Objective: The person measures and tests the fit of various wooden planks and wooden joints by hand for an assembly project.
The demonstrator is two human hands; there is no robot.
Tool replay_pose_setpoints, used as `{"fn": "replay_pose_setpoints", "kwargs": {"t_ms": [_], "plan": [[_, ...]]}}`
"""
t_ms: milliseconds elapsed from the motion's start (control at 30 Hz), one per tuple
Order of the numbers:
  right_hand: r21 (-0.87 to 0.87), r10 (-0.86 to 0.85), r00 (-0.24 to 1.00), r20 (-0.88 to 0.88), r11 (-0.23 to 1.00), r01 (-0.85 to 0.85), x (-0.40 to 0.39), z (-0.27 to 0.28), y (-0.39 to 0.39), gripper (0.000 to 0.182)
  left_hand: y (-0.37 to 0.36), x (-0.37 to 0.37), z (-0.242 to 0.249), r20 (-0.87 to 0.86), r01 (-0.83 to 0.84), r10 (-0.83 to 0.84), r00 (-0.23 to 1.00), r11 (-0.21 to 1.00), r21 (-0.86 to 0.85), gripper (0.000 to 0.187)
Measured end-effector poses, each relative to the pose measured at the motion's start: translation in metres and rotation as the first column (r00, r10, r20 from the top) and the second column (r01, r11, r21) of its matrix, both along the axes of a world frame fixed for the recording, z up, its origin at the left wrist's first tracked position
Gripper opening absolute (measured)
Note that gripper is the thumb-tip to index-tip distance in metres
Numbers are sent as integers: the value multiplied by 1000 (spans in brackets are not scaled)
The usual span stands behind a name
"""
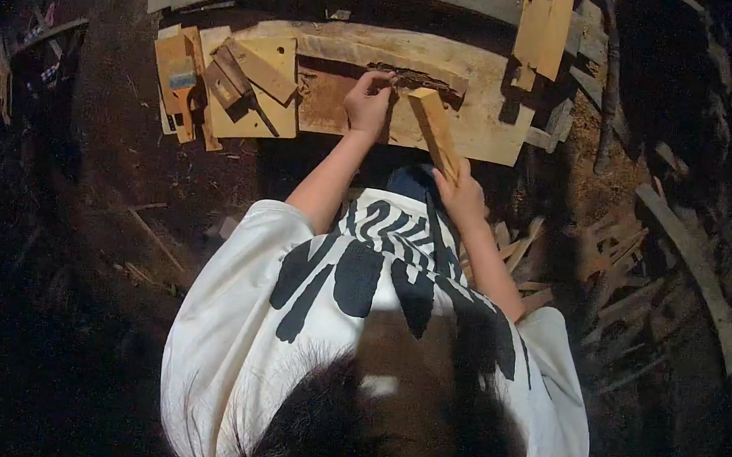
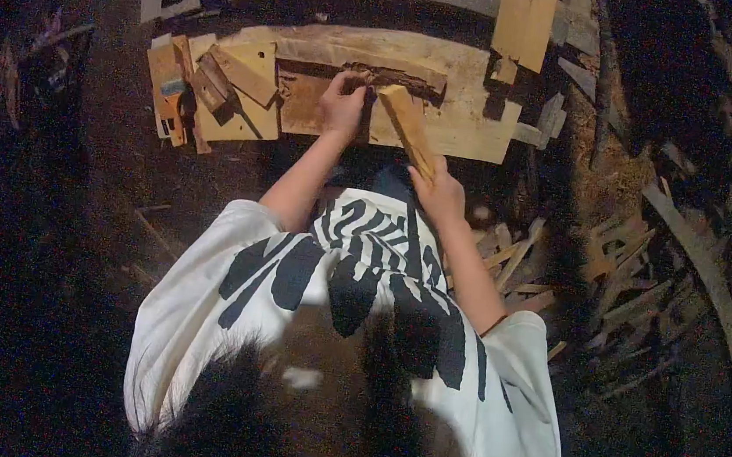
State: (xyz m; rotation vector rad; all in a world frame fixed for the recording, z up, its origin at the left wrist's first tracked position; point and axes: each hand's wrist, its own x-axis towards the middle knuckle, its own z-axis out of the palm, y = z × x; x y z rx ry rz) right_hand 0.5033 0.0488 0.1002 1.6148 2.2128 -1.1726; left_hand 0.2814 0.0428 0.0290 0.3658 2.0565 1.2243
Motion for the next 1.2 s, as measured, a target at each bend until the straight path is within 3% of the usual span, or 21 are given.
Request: {"fn": "replay_pose_setpoints", "kwargs": {"t_ms": [33,100,233,300,500,600,733,833,900,1100,1200], "plan": [[0,10,1000,2,1000,-10,-5,-4,0,41,-2,2,-8,2,-10,10,1000,1000,0,16],[40,52,999,-6,998,-51,-12,-9,0,40,-4,4,-23,138,-127,93,986,957,262,11],[71,73,997,-30,995,-71,-20,-13,4,40,-10,-2,-21,83,-95,84,993,985,147,9],[45,93,995,24,995,-94,-22,-12,10,40,-18,-6,-52,-341,96,-22,940,975,201,12],[88,132,991,20,987,-133,-30,-19,14,41,-10,-7,-20,-323,54,-56,945,998,-14,16],[151,180,983,30,972,-182,-32,-25,11,42,-10,-7,-26,-307,37,-32,951,999,13,17],[101,196,979,65,974,-201,-34,-27,10,43,-11,-8,-35,-311,22,-23,950,1000,-7,16],[133,175,984,18,975,-176,-27,-41,7,42,-10,-9,-37,-402,56,-56,914,998,-10,14],[206,243,968,63,946,-251,-20,-51,6,47,-11,-9,-40,-449,55,-47,892,998,6,13],[229,331,935,125,908,-352,-18,-51,11,48,-10,-7,-46,-403,22,4,915,998,61,12],[211,310,948,68,925,-317,-16,-49,11,50,-10,-9,-36,-391,25,-18,920,1000,13,12]]}}
